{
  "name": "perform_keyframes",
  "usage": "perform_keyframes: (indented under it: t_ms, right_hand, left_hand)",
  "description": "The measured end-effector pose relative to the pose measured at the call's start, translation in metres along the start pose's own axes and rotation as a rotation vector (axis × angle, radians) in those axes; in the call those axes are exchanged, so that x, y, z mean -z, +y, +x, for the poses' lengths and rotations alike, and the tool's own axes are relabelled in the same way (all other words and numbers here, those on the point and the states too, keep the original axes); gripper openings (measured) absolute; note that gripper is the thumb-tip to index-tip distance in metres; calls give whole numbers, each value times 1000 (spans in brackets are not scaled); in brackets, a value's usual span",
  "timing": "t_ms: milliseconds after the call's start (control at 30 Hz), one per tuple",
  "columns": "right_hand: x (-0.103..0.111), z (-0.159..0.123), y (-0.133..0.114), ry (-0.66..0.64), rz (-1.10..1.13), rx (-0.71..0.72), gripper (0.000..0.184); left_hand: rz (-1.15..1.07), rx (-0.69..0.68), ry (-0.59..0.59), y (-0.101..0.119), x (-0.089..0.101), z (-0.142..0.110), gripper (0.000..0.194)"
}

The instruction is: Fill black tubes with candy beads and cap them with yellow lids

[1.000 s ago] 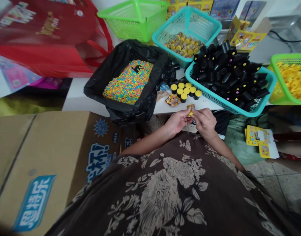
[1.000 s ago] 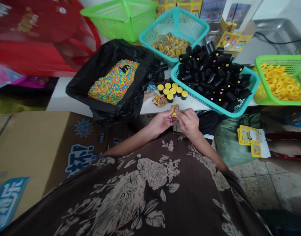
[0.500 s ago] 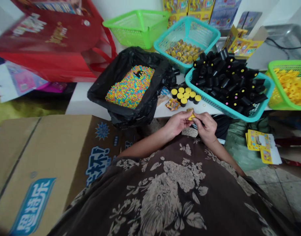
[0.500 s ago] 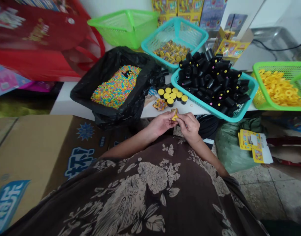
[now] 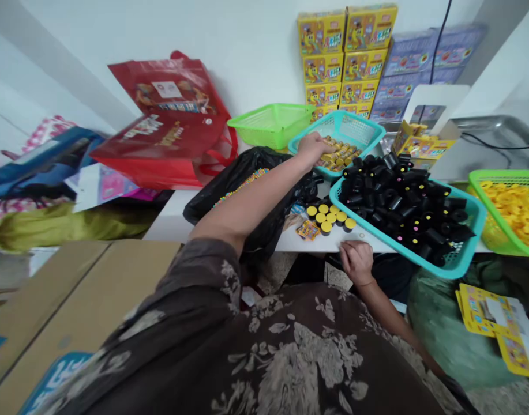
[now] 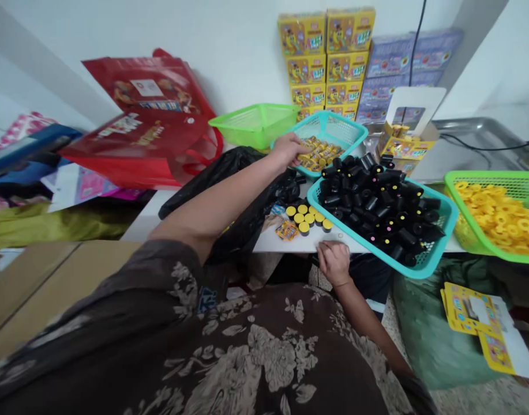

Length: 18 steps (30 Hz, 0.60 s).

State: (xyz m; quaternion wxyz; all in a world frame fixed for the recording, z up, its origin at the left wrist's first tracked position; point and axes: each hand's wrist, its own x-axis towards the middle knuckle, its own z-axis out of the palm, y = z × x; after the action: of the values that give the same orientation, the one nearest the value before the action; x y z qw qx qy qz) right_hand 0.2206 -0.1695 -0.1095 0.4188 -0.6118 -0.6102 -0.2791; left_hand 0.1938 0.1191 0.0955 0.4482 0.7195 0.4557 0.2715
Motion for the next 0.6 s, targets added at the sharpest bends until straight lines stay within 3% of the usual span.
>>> perform_keyframes:
  t_ms: [133, 267, 467, 600]
  right_hand:
    - [-2, -4, 0, -19, 3, -14, 14]
    - [-3, -5, -1, -21, 0, -25, 20]
    - [-3, -2, -1, -17, 9, -9, 24]
    - [-4, -1, 0, -5, -3, 7, 20]
  left_hand:
    - [355, -128, 20, 0, -34, 66, 27]
    - [516, -198, -39, 4, -69, 105, 39]
    - [656, -232, -179, 7, -99, 115, 44]
    - [595, -194, -103, 13, -97, 108, 37]
